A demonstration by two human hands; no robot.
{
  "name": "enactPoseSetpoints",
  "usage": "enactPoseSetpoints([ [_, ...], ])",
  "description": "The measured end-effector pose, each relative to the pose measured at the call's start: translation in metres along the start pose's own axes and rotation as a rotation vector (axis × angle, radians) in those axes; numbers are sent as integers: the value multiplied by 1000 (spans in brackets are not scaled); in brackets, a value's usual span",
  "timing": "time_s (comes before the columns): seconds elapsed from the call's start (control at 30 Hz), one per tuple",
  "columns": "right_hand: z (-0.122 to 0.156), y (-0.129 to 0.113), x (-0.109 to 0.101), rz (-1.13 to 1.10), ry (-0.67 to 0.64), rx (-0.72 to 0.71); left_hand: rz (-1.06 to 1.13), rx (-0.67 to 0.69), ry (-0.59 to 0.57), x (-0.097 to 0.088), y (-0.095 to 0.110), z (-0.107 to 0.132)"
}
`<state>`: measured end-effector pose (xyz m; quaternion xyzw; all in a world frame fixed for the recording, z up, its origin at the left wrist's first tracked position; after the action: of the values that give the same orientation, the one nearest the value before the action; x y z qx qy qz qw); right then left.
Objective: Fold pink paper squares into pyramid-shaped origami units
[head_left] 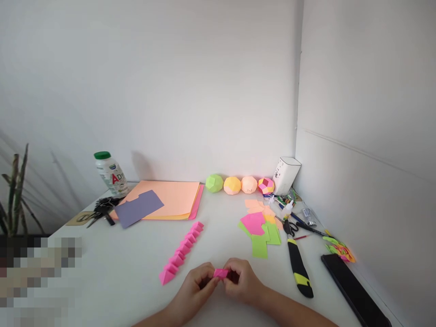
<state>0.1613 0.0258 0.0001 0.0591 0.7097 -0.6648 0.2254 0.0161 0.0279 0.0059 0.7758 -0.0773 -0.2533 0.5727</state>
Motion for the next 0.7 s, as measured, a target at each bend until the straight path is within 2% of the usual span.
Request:
enactPoseSetpoints([
  [0.17, -2, 4, -3, -111, -34, 81, 110, -53, 19, 0, 1, -2],
  [0.4, -3, 7, -5, -149, -50, 112, 304, -151, 56, -2, -7, -5],
  [0.6, -3, 4, -5, -149, -68, 108, 331, -150, 18, -2, -5, -4],
  [0.7, -2, 2, -5, -148, -61, 119, 324, -191, 10, -1, -4, -3],
])
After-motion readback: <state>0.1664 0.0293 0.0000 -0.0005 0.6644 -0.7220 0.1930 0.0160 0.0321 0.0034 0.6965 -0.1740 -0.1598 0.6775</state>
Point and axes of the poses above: each hand's wrist, its own z-axis away from the middle knuckle, its own x-axis out of the palm, y = z × x, the point moved 4 cm from there along -z, towards the middle knuckle, and after that the axes turned 8 degrees about x, right-handed, at the moved point
